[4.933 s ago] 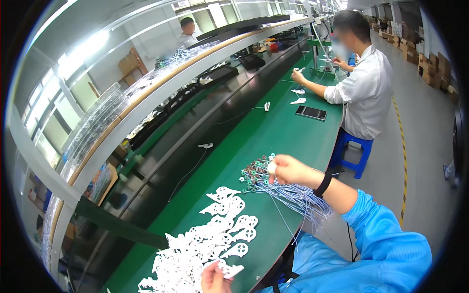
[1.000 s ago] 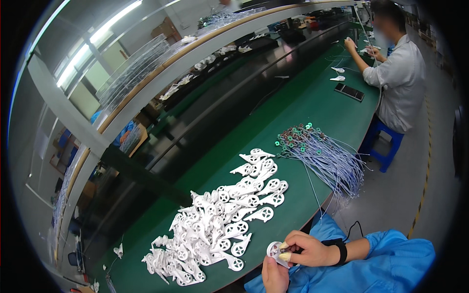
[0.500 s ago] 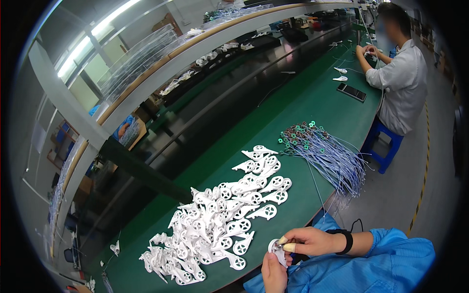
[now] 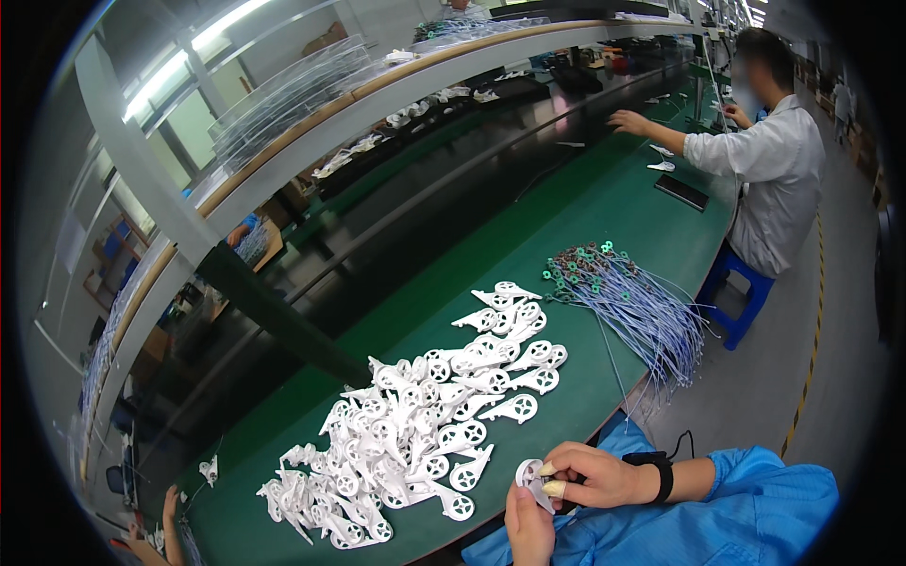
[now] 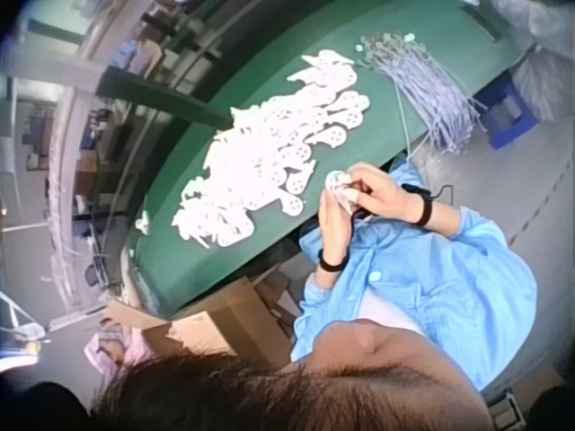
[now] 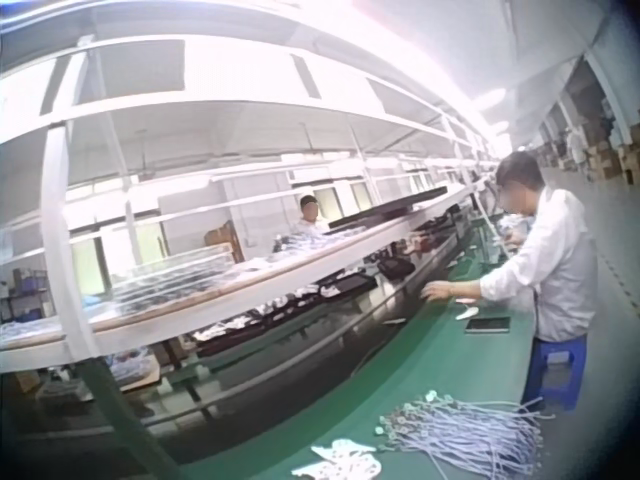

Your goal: Manually assemble wires and small plastic components into electronic assemblies.

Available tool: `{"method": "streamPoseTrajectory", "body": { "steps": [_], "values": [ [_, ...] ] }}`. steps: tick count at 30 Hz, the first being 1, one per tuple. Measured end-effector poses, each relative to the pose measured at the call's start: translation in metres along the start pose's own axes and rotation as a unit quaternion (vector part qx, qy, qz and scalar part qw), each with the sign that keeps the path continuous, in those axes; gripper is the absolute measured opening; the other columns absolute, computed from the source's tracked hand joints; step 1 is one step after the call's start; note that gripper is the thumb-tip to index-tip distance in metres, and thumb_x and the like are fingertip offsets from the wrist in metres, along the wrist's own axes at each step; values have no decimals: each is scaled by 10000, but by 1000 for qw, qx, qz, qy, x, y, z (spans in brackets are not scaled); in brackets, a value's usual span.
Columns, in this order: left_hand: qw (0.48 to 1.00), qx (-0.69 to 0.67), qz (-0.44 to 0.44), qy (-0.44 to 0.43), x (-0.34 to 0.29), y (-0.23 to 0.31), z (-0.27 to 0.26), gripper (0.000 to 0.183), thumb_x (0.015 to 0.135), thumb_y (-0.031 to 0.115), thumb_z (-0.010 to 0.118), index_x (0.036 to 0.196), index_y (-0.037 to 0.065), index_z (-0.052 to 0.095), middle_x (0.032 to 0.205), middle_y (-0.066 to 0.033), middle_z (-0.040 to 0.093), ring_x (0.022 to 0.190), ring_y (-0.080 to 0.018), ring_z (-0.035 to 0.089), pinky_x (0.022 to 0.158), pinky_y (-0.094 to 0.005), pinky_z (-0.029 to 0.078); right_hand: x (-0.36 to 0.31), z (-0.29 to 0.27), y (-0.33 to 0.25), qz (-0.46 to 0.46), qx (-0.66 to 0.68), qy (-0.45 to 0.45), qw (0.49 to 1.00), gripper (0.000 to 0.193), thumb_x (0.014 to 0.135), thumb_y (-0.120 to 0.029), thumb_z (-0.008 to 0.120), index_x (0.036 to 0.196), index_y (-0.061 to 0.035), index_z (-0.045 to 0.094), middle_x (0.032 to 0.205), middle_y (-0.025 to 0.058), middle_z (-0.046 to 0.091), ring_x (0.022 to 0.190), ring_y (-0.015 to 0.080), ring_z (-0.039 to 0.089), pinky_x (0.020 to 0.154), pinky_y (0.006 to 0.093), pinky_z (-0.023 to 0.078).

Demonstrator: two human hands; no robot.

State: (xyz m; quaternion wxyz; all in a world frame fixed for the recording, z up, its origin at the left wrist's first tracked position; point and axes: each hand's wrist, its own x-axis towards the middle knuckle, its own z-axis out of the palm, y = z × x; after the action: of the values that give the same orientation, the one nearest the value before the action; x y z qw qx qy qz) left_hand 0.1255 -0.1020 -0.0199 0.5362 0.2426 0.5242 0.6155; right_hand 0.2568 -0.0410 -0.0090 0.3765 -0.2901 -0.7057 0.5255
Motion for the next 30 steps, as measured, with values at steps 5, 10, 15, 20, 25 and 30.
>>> {"method": "streamPoseTrajectory", "body": {
  "steps": [5, 10, 15, 20, 25, 30],
  "values": [
    [998, -31, -15, -49, -3, 0, -2, 413, 1027, 281, 339, 1300, -16, 431, 1055, -86, 570, 814, -99, 550, 681, -217, 472, 0, 13, 7, 0, 35, 48, 998, 228, 856, 3, 628, 1073, 41, 570, 1038, 118, 576, 764, 135, 621, 642, 241, 524],
    [998, 6, 20, -63, -2, 4, -1, 418, 1028, 267, 347, 1333, -9, 418, 790, 8, 516, 624, -45, 449, 523, -170, 361, 3, 21, 4, 14, 31, 101, 994, 213, 847, 9, 635, 1050, 39, 581, 1046, 132, 583, 786, 165, 633, 660, 257, 530],
    [997, 21, 42, -64, -2, 1, -5, 395, 1026, 248, 356, 1315, -9, 437, 695, 40, 454, 533, -31, 369, 465, -162, 284, 10, 14, 4, -114, -102, 59, 987, 266, 829, 22, 603, 1091, 35, 560, 1039, 182, 584, 898, 327, 605, 778, 340, 505],
    [996, 34, 55, -64, -2, 0, -4, 378, 1024, 240, 364, 1294, -7, 456, 686, 41, 447, 503, -21, 336, 449, -158, 254, 11, 15, 16, -121, -98, 63, 986, 261, 795, 53, 609, 1052, 26, 566, 1021, 180, 600, 895, 332, 613, 775, 356, 511],
    [981, 169, 93, -10, 2, -12, -5, 409, 1019, 245, 377, 1293, -49, 450, 1022, -122, 600, 847, -176, 581, 730, -263, 476, 11, 16, 16, -177, -169, 98, 965, 306, 720, 110, 592, 1010, 16, 576, 1011, 188, 614, 881, 348, 620, 755, 370, 522],
    [971, 202, 129, -15, -3, -2, 8, 406, 1016, 226, 382, 1291, -65, 445, 1192, -177, 563, 1078, -252, 547, 916, -317, 437, 14, 12, 16, -129, -145, 64, 979, 301, 708, 125, 554, 989, 22, 578, 1007, 179, 613, 874, 341, 619, 746, 358, 518]
  ]
}}
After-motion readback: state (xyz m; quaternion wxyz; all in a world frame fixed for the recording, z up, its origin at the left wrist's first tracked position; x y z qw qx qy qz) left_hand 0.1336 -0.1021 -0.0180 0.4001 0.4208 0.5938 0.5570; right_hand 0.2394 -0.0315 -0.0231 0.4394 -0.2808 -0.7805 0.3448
